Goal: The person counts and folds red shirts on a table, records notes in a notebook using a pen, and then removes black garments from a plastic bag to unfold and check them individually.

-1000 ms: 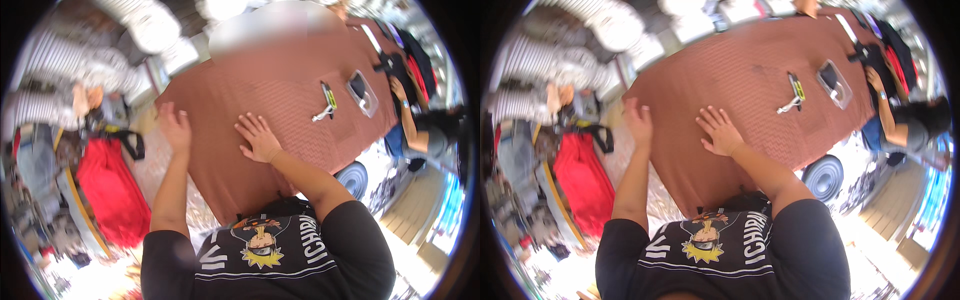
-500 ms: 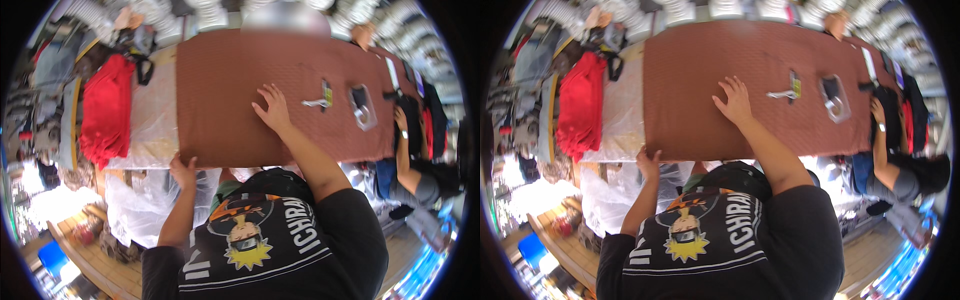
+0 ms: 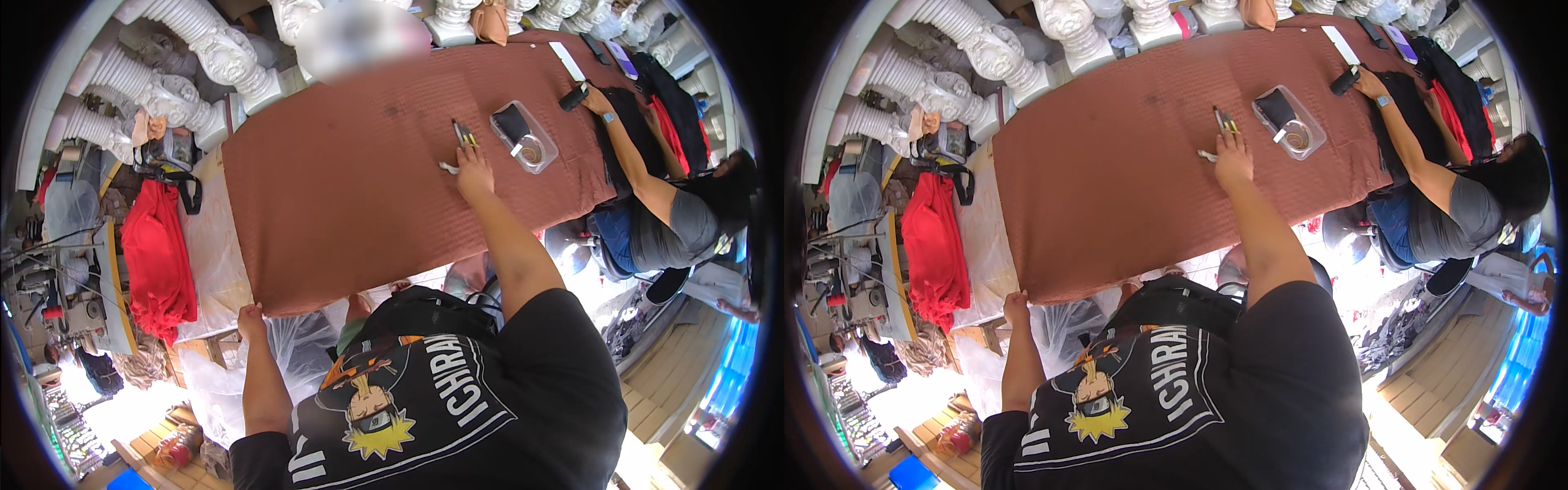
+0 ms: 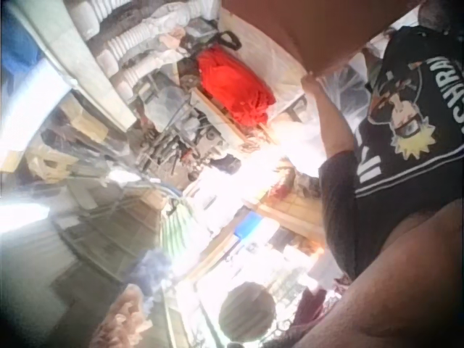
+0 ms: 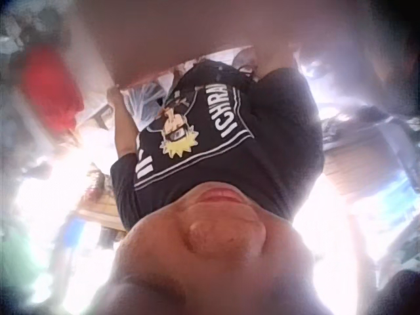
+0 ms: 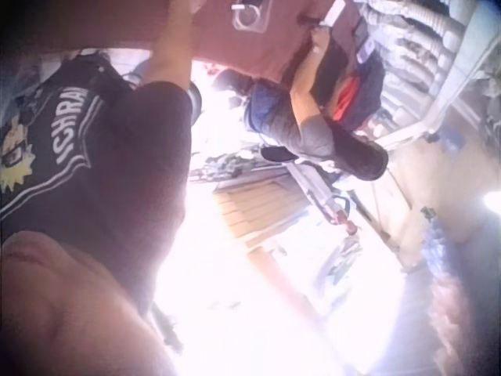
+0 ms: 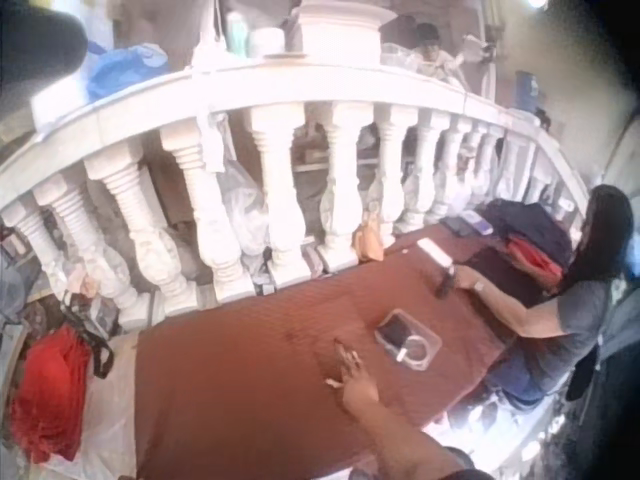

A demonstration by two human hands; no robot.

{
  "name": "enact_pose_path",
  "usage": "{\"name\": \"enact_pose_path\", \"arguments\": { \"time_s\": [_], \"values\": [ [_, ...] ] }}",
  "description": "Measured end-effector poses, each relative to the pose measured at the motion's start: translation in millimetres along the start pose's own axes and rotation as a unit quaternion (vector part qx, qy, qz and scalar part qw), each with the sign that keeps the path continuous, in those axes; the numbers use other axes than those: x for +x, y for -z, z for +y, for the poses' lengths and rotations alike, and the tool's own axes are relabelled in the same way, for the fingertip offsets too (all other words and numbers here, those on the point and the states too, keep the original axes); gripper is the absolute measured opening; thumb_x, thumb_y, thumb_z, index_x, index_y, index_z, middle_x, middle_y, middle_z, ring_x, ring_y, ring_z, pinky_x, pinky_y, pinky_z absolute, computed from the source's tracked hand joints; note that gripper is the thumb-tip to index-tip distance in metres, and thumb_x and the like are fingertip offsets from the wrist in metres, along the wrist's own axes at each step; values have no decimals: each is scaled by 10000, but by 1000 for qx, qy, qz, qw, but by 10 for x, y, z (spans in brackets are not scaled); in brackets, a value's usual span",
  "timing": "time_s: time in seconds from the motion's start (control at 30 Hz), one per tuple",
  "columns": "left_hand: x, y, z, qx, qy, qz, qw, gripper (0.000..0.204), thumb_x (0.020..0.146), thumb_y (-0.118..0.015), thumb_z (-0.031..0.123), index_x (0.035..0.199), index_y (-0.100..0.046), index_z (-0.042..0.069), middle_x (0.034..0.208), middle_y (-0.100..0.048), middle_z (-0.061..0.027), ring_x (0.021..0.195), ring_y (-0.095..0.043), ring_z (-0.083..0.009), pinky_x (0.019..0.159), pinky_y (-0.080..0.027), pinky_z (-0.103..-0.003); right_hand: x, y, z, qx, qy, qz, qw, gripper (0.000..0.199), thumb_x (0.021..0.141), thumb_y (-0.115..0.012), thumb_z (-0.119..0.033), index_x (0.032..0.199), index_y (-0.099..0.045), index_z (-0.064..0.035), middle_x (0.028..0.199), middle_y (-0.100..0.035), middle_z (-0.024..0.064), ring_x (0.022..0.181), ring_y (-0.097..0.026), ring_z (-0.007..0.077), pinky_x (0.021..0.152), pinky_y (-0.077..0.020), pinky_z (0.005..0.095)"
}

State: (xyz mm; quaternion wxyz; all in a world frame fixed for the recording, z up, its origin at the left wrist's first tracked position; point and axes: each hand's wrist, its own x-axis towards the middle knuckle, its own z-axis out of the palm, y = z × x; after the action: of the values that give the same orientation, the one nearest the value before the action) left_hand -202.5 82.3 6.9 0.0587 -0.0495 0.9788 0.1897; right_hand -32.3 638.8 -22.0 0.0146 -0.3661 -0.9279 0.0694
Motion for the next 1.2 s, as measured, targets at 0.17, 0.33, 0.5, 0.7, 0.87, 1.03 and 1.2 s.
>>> {"name": "enact_pose_path", "arguments": {
  "time_s": [0.17,0.33,0.5,0.7,0.87,1.03,1.2],
  "values": [
    [48,-48,-144,-11,14,-7,1000,250,728,-705,272,837,-650,53,778,-668,-104,738,-641,-230,687,-495,-347,-58,78,427,-57,-26,-8,998,510,824,-480,-124,1327,-394,-107,1420,-295,95,1332,-237,286,1048,-263,453],
    [64,-67,-96,-11,24,-10,1000,253,724,-707,274,843,-651,59,794,-668,-111,761,-640,-258,710,-493,-359,-172,140,390,-15,-15,54,998,484,801,-500,-139,1279,-450,-78,1383,-338,154,1301,-284,331,1037,-277,458],
    [142,-129,-426,184,-66,-18,981,260,720,-687,288,861,-653,73,849,-666,-127,815,-641,-275,738,-494,-384,-240,120,-70,28,128,134,982,559,775,-578,-281,1271,-451,-55,1377,-314,224,1292,-261,401,1039,-260,484],
    [-139,-27,-166,-31,5,55,998,160,772,-577,170,871,-647,67,872,-663,-141,820,-640,-275,742,-501,-380,-373,538,-656,40,205,-140,968,927,680,-641,-538,1403,-253,-107,1456,-130,239,1337,-108,433,1074,-141,533],
    [-324,-120,-1269,97,7,18,995,206,790,-573,217,881,-667,58,861,-661,-150,805,-638,-278,726,-499,-389,-266,708,-1033,-93,219,-201,950,931,663,-669,-514,1414,-232,-177,1461,-126,221,1344,-116,419,1049,-161,580],
    [-987,-139,-1264,9,105,-166,981,275,829,-560,331,967,-632,105,958,-642,-128,880,-607,-303,742,-479,-401,-110,744,-1241,-71,258,-268,926,686,669,-654,-517,1102,-588,10,1084,-594,222,1047,-550,369,877,-444,443],
    [-1635,58,-1246,-76,155,-168,971,336,785,-622,332,1073,-595,160,1097,-593,-97,1021,-558,-292,862,-451,-397,140,444,-1572,-32,336,-239,910,692,737,-665,-430,1140,-522,115,1161,-536,277,1145,-494,349,965,-378,374]
  ]
}}
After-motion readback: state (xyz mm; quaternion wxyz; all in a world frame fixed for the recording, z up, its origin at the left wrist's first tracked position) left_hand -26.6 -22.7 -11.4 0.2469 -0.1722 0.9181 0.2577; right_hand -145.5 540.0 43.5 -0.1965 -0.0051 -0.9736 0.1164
